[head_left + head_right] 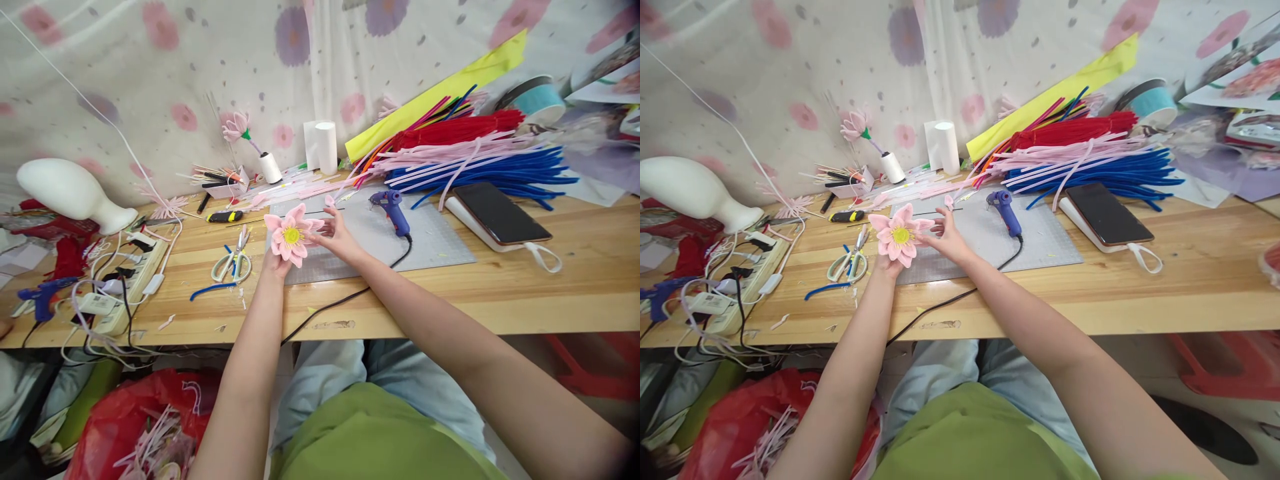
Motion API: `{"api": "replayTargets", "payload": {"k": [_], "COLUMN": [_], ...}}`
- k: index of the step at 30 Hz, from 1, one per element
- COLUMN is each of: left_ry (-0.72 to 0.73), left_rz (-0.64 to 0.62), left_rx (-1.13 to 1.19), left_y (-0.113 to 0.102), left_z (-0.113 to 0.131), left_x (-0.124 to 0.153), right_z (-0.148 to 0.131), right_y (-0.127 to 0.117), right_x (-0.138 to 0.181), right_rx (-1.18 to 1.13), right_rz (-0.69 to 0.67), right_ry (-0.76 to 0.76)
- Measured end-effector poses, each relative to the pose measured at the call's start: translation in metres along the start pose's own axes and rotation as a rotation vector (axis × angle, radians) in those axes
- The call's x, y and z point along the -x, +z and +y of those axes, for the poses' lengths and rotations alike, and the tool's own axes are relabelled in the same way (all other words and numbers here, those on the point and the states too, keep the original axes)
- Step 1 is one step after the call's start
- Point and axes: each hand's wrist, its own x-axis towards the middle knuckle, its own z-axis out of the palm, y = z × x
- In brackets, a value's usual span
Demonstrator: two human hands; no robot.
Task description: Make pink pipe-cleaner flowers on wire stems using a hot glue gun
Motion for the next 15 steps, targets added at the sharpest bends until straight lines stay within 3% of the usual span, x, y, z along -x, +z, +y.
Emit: {"api": "replayTargets", "payload": {"k": [3,7,15], "left_ry": [-0.058,-0.074,-0.098], "left_rz": [-0.096,-0.158,-0.067], "left_rx": [0.027,0.026,0.072], "left_y": [0.002,0.006,0.014], "left_z": [-0.005,-0.009,-0.010], "left_x": [-0.002,-0.002,0.000], "right_z": [0.000,0.000,-0.009], "right_y": [0.013,0.019,0.015], "right_x": [0.000,-0.002,0.001], "right_rx": [-0.017,0.095,0.199], "right_rz": [-0.037,0.059,0.126], "right_ry": [0.024,-0.011,-0.054]}}
